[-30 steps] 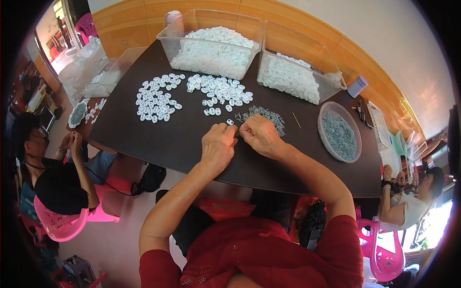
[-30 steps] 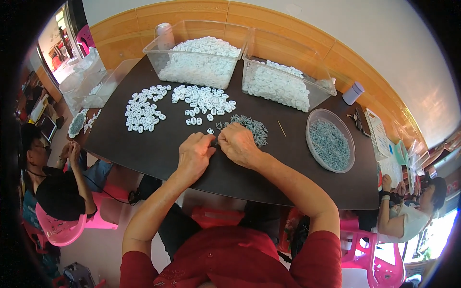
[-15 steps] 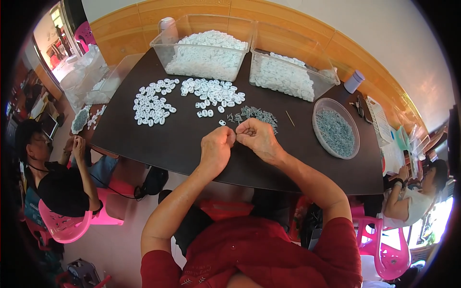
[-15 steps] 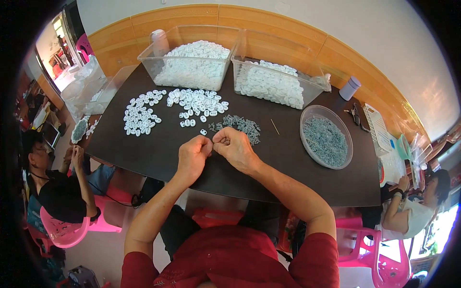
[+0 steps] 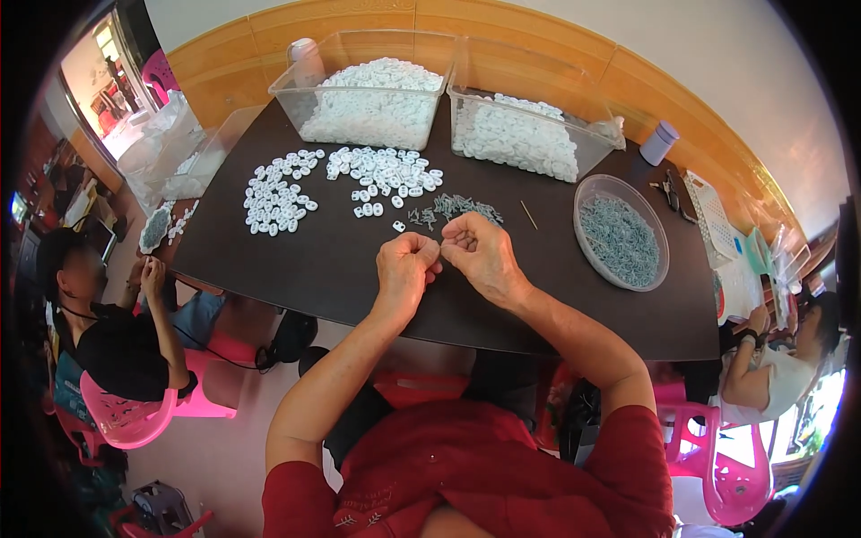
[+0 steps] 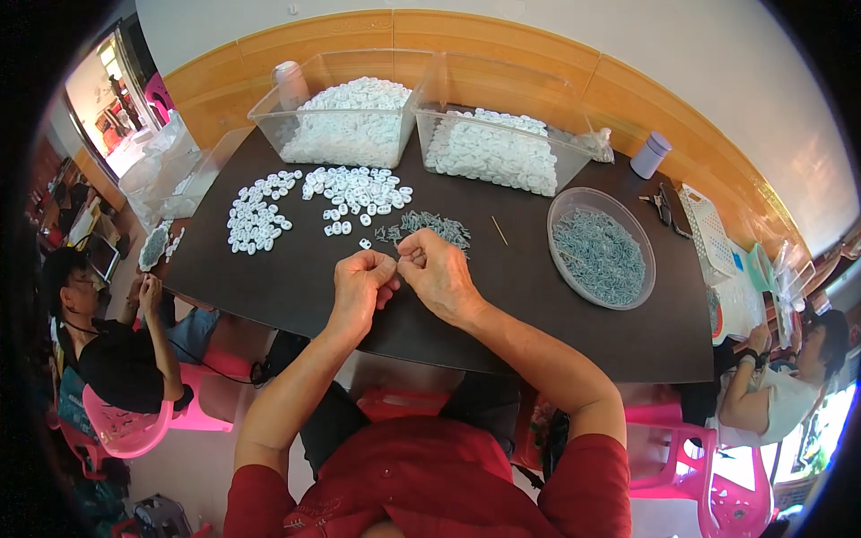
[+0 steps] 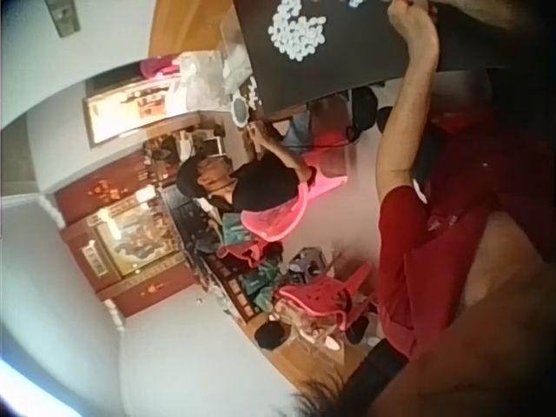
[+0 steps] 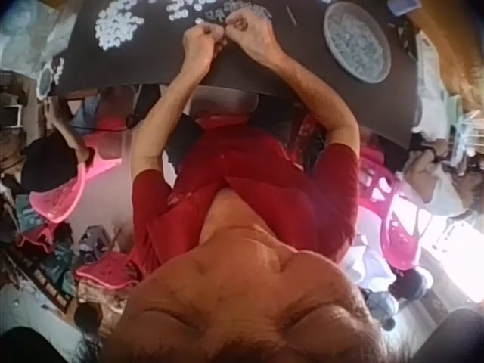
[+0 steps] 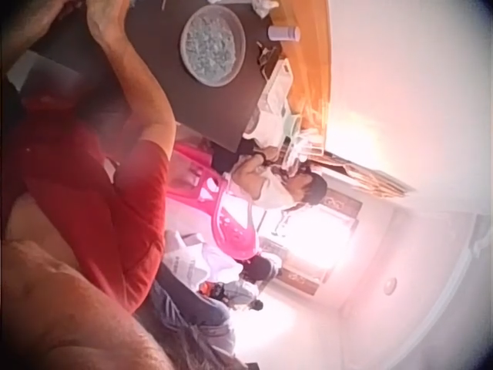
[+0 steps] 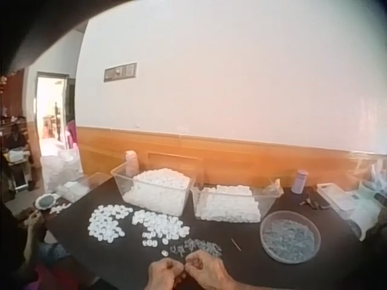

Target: Assembling small plastic components by inserting tiny pins into white bases.

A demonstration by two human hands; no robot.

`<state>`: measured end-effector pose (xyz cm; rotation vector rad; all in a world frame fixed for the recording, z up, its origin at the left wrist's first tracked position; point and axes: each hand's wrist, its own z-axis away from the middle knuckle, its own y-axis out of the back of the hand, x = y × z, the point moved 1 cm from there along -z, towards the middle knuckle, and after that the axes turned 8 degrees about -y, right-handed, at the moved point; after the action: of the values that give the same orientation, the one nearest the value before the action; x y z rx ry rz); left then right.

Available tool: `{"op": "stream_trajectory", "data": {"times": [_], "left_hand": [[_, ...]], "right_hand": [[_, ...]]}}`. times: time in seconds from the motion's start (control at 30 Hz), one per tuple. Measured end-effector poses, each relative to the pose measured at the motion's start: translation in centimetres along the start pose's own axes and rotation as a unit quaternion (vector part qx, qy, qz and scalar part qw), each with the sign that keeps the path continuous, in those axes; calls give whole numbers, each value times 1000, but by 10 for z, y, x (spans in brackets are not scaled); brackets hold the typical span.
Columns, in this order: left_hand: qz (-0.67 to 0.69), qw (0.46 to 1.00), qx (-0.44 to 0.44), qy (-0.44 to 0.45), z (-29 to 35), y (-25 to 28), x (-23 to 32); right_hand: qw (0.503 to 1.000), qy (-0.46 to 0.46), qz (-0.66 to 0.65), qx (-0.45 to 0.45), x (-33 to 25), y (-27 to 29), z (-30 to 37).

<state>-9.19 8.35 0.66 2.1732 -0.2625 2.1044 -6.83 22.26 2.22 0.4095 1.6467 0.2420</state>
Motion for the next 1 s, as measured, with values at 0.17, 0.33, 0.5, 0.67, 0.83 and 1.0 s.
{"op": "stream_trajectory", "data": {"times": [0.17,0.33,0.5,0.67,0.83,1.0], "left_hand": [[-100,994,0,-41,-7,-5,1],[-60,998,-12,23,-13,0,0],[-24,999,2,32,-6,2,1],[50,998,-6,36,7,4,-5],[167,984,-34,54,16,-1,-5],[84,995,-44,11,17,9,-7]], "right_hand": [[991,97,92,29,4,4,-1],[960,219,167,43,13,6,-14],[957,219,187,41,21,10,-27],[975,172,140,-19,-1,7,-5],[997,65,24,-26,2,6,7],[991,112,58,-31,-5,5,11]]}}
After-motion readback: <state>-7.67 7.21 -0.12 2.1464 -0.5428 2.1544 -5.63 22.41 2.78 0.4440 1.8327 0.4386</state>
